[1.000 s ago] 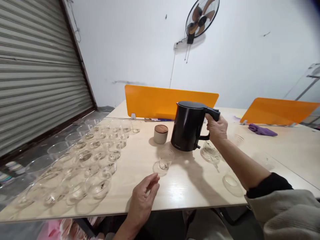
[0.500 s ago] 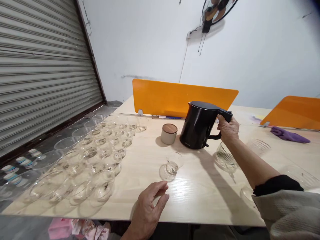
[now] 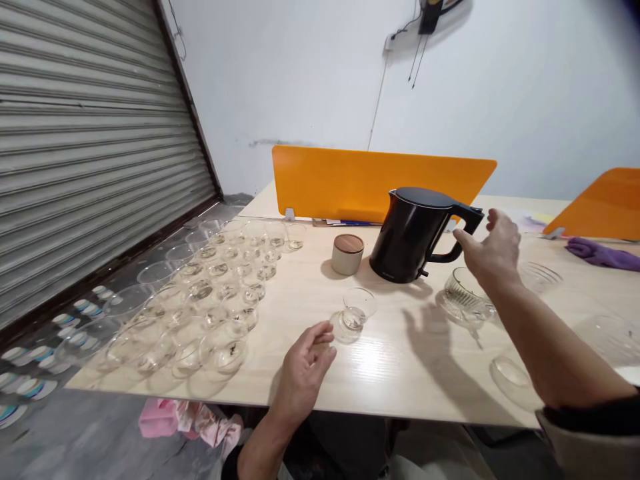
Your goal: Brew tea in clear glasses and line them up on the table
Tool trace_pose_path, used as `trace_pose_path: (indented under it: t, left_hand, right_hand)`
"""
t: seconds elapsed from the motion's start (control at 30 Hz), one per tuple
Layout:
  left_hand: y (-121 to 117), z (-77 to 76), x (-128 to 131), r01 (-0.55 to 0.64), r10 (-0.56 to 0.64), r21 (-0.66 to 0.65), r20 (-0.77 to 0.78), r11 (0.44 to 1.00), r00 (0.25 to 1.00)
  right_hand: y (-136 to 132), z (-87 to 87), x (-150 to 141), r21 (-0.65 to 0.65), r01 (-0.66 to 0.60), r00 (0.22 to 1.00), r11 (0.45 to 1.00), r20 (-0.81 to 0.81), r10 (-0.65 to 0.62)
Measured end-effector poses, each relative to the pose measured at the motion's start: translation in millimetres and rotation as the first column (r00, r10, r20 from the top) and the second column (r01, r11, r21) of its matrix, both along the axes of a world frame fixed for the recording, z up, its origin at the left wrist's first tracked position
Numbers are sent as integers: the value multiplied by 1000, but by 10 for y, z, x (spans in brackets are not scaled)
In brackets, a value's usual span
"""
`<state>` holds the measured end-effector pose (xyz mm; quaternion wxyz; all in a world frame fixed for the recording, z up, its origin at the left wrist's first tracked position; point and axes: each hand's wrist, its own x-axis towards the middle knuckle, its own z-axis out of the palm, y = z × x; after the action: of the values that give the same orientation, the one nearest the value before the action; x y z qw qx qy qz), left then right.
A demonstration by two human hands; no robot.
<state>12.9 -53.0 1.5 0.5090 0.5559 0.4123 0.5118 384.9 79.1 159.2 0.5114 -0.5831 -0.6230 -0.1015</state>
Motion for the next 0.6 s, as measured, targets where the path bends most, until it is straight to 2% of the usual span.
trace_pose_path:
  t: [0.03, 0.07, 0.17, 0.2, 0.27, 0.33, 0.43, 0.6]
  left_hand:
    - [34, 13, 7, -14, 14, -21, 13, 1000, 1000]
    - [70, 29, 21, -20, 21, -32, 17, 999, 1000]
    - [192, 67, 104, -16, 15, -40, -36, 999, 999]
    - [236, 70, 140, 3, -5, -35, -58, 999, 998]
    - [320, 63, 210, 35, -36, -11, -100, 999, 994]
    - [393, 44, 266, 50, -52, -15, -141, 999, 989]
    - [462, 12, 309, 67, -68, -13, -170, 998, 983]
    - [460, -65, 324, 95, -88, 45, -147, 994, 985]
  right_hand:
    - [-185, -68, -157, 26, 106, 994, 994, -5, -106]
    - [-364, -171, -331, -16, 98, 995, 995, 4, -98]
    - [-759, -642, -831, -221, -93, 996, 971, -27, 90]
    - [-822, -825, -961, -297, -172, 985, 939, -63, 161]
    - [-848, -1161, -1149, -438, -332, 943, 835, -174, 284]
    - [-779, -1406, -1257, -486, -414, 910, 770, -246, 334]
    - [-646, -1577, -1343, -486, -460, 888, 744, -274, 370]
    - [-630, -1608, -1405, -463, -495, 868, 736, -305, 392]
